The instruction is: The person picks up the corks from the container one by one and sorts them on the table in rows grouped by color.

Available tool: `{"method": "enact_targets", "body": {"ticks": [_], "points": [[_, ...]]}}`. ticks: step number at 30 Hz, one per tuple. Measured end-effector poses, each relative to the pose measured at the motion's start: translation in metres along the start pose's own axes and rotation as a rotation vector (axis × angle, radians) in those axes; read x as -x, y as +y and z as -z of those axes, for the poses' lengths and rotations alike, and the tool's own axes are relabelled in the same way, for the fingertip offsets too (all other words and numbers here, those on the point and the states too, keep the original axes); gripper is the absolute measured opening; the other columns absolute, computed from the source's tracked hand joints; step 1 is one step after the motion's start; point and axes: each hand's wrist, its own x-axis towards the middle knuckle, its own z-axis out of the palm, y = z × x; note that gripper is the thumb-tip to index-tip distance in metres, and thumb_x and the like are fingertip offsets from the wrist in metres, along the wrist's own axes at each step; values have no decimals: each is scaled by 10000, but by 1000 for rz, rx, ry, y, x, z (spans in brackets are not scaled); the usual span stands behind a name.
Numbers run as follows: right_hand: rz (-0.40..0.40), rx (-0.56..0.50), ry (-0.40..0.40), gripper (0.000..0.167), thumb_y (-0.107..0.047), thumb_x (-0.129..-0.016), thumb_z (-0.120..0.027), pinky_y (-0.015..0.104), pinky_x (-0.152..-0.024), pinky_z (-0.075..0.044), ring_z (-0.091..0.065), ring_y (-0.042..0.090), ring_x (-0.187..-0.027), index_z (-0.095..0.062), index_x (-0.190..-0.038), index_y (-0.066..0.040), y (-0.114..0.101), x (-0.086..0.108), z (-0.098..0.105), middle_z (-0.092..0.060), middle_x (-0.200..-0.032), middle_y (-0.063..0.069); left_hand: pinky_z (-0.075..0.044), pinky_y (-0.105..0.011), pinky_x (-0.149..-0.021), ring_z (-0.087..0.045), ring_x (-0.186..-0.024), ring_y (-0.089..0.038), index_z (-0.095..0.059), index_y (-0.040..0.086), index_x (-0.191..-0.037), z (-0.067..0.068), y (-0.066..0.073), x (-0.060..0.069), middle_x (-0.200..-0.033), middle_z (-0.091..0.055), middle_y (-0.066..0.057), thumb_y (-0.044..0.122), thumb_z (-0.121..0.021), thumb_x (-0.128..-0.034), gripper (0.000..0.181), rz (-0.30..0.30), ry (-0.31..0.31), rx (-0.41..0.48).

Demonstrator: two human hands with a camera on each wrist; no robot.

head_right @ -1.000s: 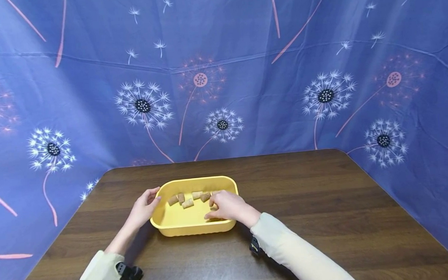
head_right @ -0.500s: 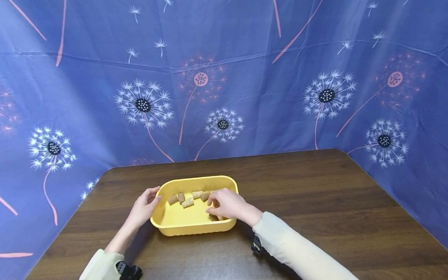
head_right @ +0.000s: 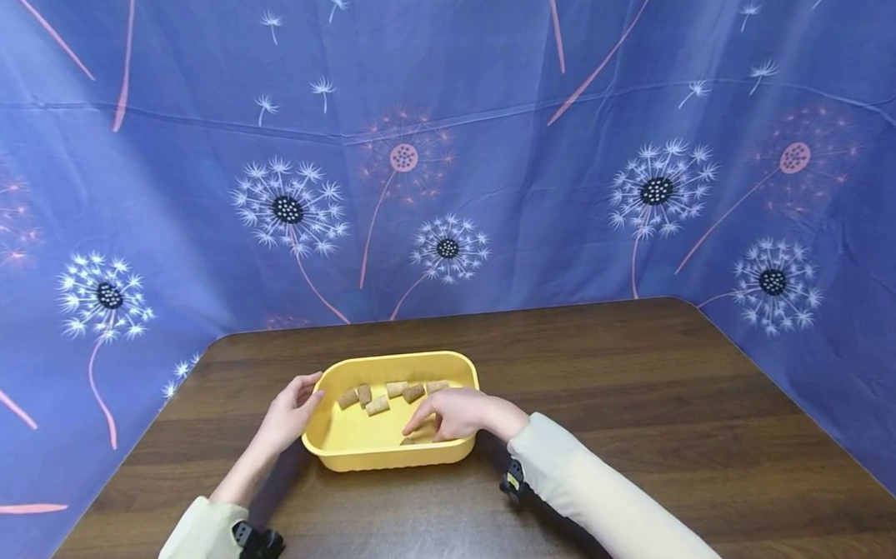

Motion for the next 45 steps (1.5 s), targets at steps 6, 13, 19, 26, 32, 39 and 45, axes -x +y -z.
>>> {"method": "enact_targets", "body": {"ticks": [6,13,19,26,32,39,45], "points": [[47,54,-26,482,86,-740,-655,113,-608,-415,-542,76,-720,-698,-1125,-200,-2,-3,1,-670,-1083,-35,-425,-474,-994,-512,-1190,-372,-467,-56,-1288,2,2,0,-1351,-494,-232,85,-503,-951,367,4,3,-1],[65,85,14,371,26,-746,-696,100,-612,-408,-542,53,-667,-725,-1048,-188,-4,-7,-3,-687,-931,-38,-425,-480,-990,-514,-1185,-378,-474,-70,-1274,2,3,3,-1327,-509,-248,65,-502,-948,354,1,27,-4],[21,64,67,268,-68,-770,-712,124,-640,-437,-584,47,-684,-710,-1013,-180,-5,-6,-7,-676,-891,-54,-427,-480,-986,-524,-1172,-379,-475,-75,-1273,-1,3,5,-1299,-526,-264,46,-505,-943,352,0,42,2],[-6,-78,200,283,-125,-771,-760,174,-662,-506,-644,70,-727,-630,-1021,-96,-1,-4,-4,-684,-981,23,-431,-485,-980,-531,-1159,-386,-476,-78,-1267,-1,6,5,-1269,-536,-289,29,-501,-935,349,-14,59,10],[-35,-103,241,314,-129,-782,-751,164,-660,-499,-648,52,-737,-623,-1065,-87,1,-4,-5,-690,-1048,15,-429,-484,-985,-519,-1175,-392,-470,-76,-1271,-2,5,6,-1292,-518,-289,29,-501,-936,353,-8,53,12],[-81,-16,273,293,-208,-814,-720,197,-691,-493,-629,78,-778,-650,-1091,-144,-1,-5,-7,-672,-1023,-35,-447,-483,-960,-542,-1140,-397,-483,-89,-1245,-3,5,7,-1250,-543,-300,14,-501,-928,334,-20,87,-1],[-78,24,291,276,-185,-792,-733,183,-674,-481,-641,142,-780,-676,-1047,-97,1,-4,-8,-664,-989,-1,-493,-455,-882,-585,-1038,-385,-481,-95,-1216,-7,5,6,-1153,-584,-300,11,-492,-932,304,-27,107,-16]]}}
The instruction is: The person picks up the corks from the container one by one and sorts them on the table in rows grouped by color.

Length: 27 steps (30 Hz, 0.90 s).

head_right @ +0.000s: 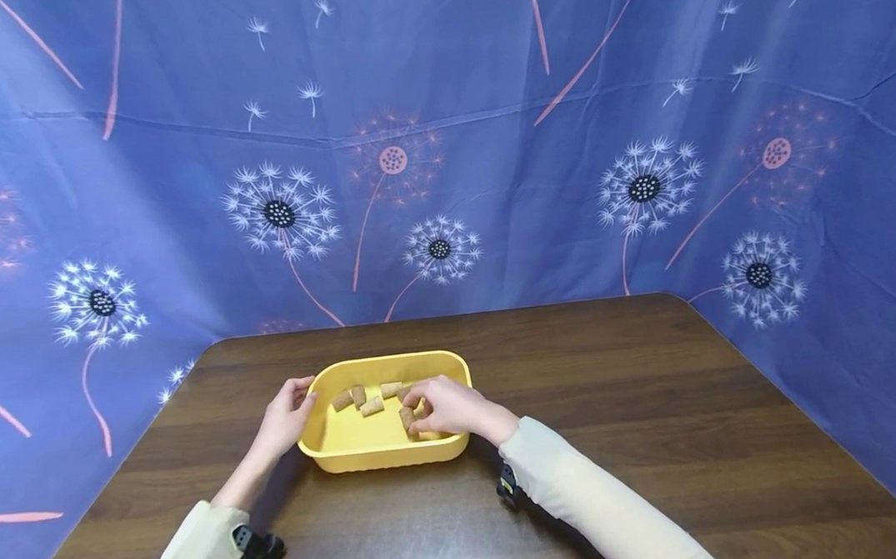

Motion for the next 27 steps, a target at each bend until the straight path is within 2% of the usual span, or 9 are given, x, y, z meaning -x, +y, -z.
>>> {"method": "enact_targets", "body": {"ticks": [4,8,18,24,27], "points": [[6,13,8,274,-192,-794,-733,178,-672,-484,-642,142,-777,-680,-1044,-91,3,1,-2,-669,-981,-1,-514,-441,-839,-601,-994,-388,-471,-109,-1195,-3,0,0,-1123,-588,-315,2,-482,-936,282,-7,2,5],[48,27,25,267,-193,-804,-725,202,-691,-501,-630,142,-778,-674,-1039,-76,5,0,-2,-659,-972,13,-515,-448,-848,-606,-998,-394,-476,-119,-1181,-4,-1,1,-1121,-588,-327,-12,-484,-933,270,-16,9,9],[121,5,78,315,-194,-820,-716,296,-771,-537,-652,217,-848,-664,-1082,-27,4,-1,14,-667,-984,58,-523,-415,-808,-611,-969,-365,-479,-99,-1197,-2,-1,0,-1116,-592,-300,-1,-495,-922,292,3,0,-13],[113,-5,123,284,-219,-814,-726,290,-810,-531,-648,192,-882,-673,-1043,-60,9,4,23,-669,-944,24,-527,-359,-753,-620,-942,-349,-477,-92,-1205,-1,-2,0,-1112,-593,-294,2,-493,-923,298,10,-7,0],[103,-1,154,290,-224,-815,-725,283,-822,-524,-647,179,-900,-664,-1051,-66,11,7,29,-671,-961,22,-524,-372,-766,-615,-944,-349,-478,-93,-1206,-1,-1,0,-1111,-592,-296,-4,-491,-923,296,8,-5,-3]]}}
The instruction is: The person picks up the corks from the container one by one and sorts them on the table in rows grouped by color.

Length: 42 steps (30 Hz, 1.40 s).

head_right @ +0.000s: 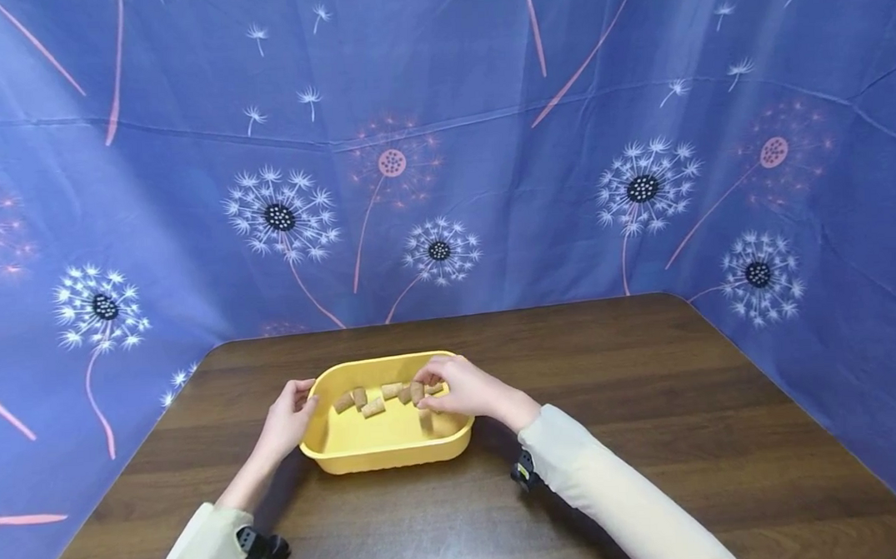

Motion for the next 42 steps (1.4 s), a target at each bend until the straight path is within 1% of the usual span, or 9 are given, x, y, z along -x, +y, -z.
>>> {"method": "enact_targets", "body": {"ticks": [7,13,19,23,27,31,36,39,42], "points": [[-36,15,86,307,-157,-793,-737,303,-832,-525,-640,186,-930,-654,-1070,-53,1,5,20,-666,-1001,60,-509,-437,-836,-599,-985,-378,-479,-89,-1211,3,1,1,-1116,-588,-291,8,-481,-929,298,-7,11,-16],[-40,-25,106,324,-125,-790,-730,364,-831,-534,-646,232,-945,-645,-1086,-23,6,13,32,-660,-1039,93,-496,-457,-858,-597,-990,-378,-485,-93,-1198,5,0,4,-1118,-591,-298,2,-486,-928,286,-4,12,-31],[-54,-42,139,331,-113,-786,-738,386,-845,-530,-652,259,-942,-641,-1084,-7,18,23,38,-659,-1039,107,-504,-440,-835,-604,-979,-371,-479,-90,-1205,4,1,2,-1125,-591,-300,13,-481,-931,293,0,8,-32],[-74,-23,168,332,-124,-787,-742,400,-831,-530,-650,253,-932,-642,-1085,-19,27,31,43,-661,-1025,87,-513,-452,-849,-606,-1004,-395,-466,-101,-1211,3,3,2,-1136,-579,-309,12,-471,-935,298,1,3,-24],[-106,-16,190,332,-153,-794,-741,417,-820,-527,-650,277,-924,-643,-1084,-25,37,39,46,-665,-1004,69,-522,-450,-840,-604,-1012,-413,-459,-112,-1210,3,5,1,-1143,-570,-319,3,-466,-935,298,1,1,-18],[-164,-16,197,332,-175,-797,-741,411,-836,-522,-651,277,-921,-643,-1078,-29,47,47,47,-671,-991,59,-536,-424,-803,-608,-995,-410,-457,-109,-1216,3,4,0,-1148,-568,-321,15,-465,-937,306,10,0,-5],[-213,-16,201,333,-156,-783,-750,422,-840,-520,-653,272,-903,-642,-1059,-2,59,57,48,-683,-966,86,-523,-412,-837,-595,-1026,-387,-460,-86,-1230,0,1,-1,-1172,-565,-301,39,-476,-939,317,43,0,41],[-237,-17,186,345,-152,-778,-755,430,-835,-520,-650,281,-903,-638,-1056,15,64,63,48,-683,-968,107,-509,-404,-863,-579,-1057,-370,-457,-68,-1239,-2,0,-1,-1190,-558,-282,46,-479,-944,317,71,-10,68],[-268,-10,150,350,-165,-785,-751,421,-834,-521,-645,266,-915,-637,-1065,11,70,69,48,-679,-991,108,-501,-399,-865,-566,-1071,-360,-453,-57,-1246,-4,0,-1,-1198,-552,-274,50,-473,-951,314,90,-19,87]]}}
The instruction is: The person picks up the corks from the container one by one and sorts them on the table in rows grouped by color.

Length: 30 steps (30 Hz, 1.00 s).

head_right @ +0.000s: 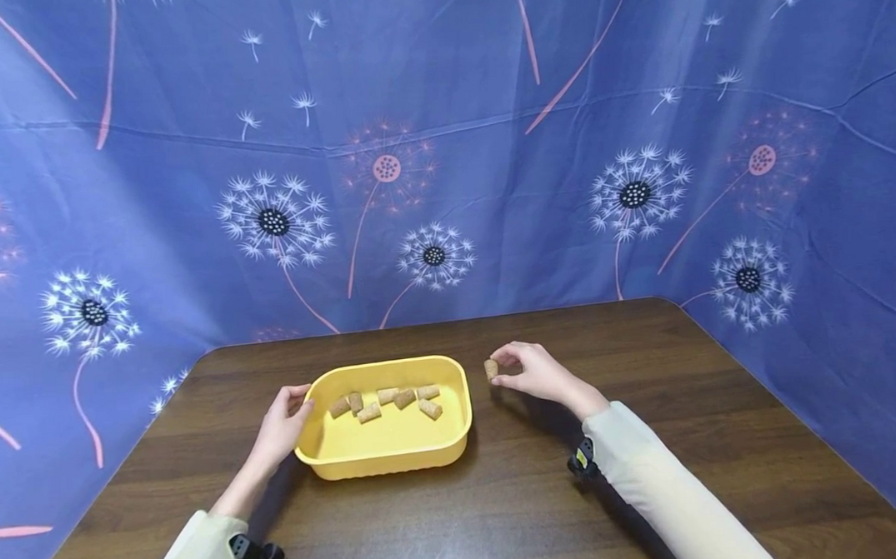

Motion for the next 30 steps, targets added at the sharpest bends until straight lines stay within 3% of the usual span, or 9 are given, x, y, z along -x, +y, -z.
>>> {"method": "enact_targets", "body": {"ticks": [12,21,30], "points": [[-32,3,-86,317,-132,-774,-745,380,-787,-534,-651,237,-878,-637,-1033,16,16,3,-8,-683,-952,96,-490,-375,-865,-559,-1081,-342,-455,-46,-1255,-2,-2,-2,-1198,-555,-263,64,-472,-954,321,15,10,24],[-10,36,-112,318,-123,-781,-739,349,-751,-538,-655,231,-846,-635,-1029,47,17,-2,-14,-684,-927,115,-486,-314,-803,-574,-1027,-319,-467,-47,-1239,-3,0,-1,-1172,-573,-259,60,-478,-951,307,1,11,21],[12,110,-114,302,-116,-799,-719,343,-747,-532,-640,223,-845,-641,-1041,49,21,-5,-24,-667,-940,113,-488,-355,-834,-578,-1039,-332,-465,-54,-1236,-1,0,1,-1166,-575,-257,56,-472,-953,304,1,18,20]]}}
